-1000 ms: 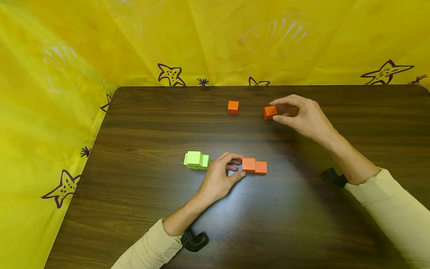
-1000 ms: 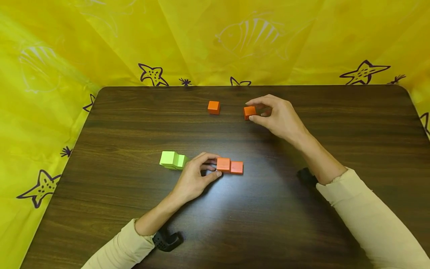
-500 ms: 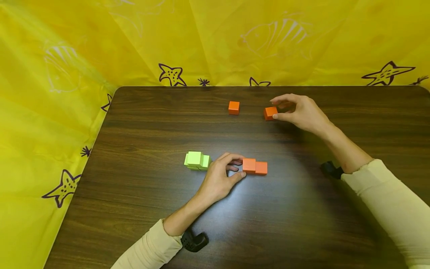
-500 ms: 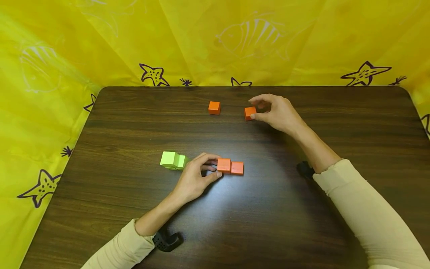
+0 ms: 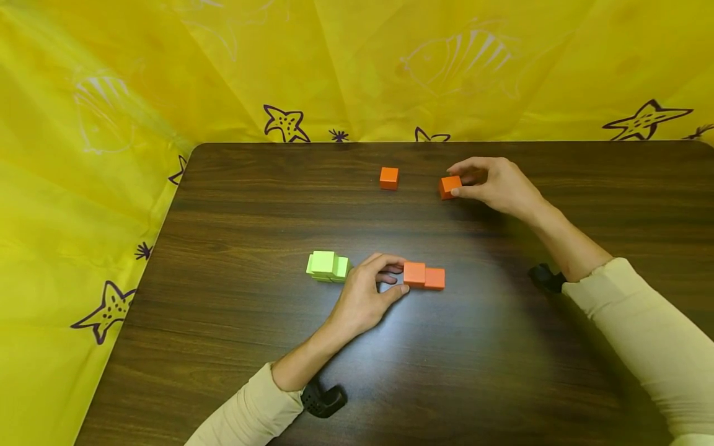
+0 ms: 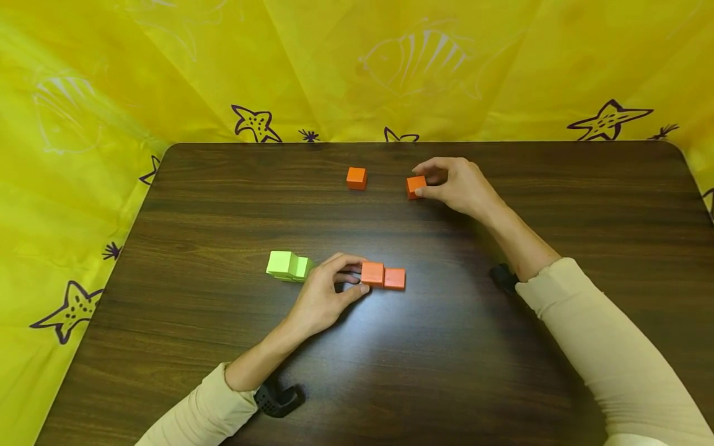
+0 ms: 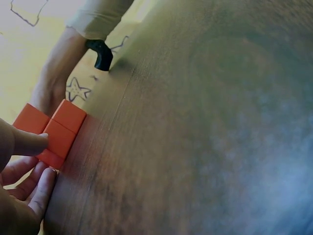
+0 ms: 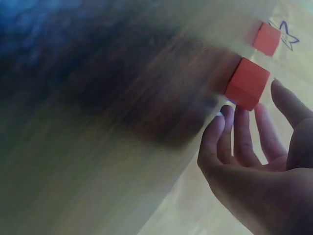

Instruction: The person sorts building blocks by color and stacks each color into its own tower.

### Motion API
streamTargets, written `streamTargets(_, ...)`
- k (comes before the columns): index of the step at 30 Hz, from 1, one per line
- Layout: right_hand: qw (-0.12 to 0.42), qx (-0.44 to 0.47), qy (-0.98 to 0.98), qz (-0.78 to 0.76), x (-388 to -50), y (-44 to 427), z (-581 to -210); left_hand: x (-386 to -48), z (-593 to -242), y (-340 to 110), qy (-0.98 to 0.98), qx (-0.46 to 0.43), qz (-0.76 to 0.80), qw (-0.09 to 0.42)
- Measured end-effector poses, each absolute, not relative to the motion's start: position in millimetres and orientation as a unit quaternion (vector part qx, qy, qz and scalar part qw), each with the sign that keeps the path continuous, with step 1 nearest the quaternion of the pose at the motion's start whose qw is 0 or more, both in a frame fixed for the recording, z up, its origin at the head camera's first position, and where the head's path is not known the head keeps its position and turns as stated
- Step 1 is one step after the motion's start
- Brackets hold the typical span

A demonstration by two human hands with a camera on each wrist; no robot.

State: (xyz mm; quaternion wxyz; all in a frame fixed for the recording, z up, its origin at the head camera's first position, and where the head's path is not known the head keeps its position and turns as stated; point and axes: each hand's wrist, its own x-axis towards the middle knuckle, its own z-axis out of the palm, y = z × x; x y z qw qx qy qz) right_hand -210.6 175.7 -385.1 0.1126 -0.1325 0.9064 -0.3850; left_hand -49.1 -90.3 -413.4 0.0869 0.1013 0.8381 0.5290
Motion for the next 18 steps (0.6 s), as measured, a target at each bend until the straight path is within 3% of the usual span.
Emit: streamTargets(18, 0.145, -0.119, 0.919, -0.347, -216.1, 171.7, -388.4, -49.1, -414.0, -90.1, 0.838, 0.100, 0.529, 0.088)
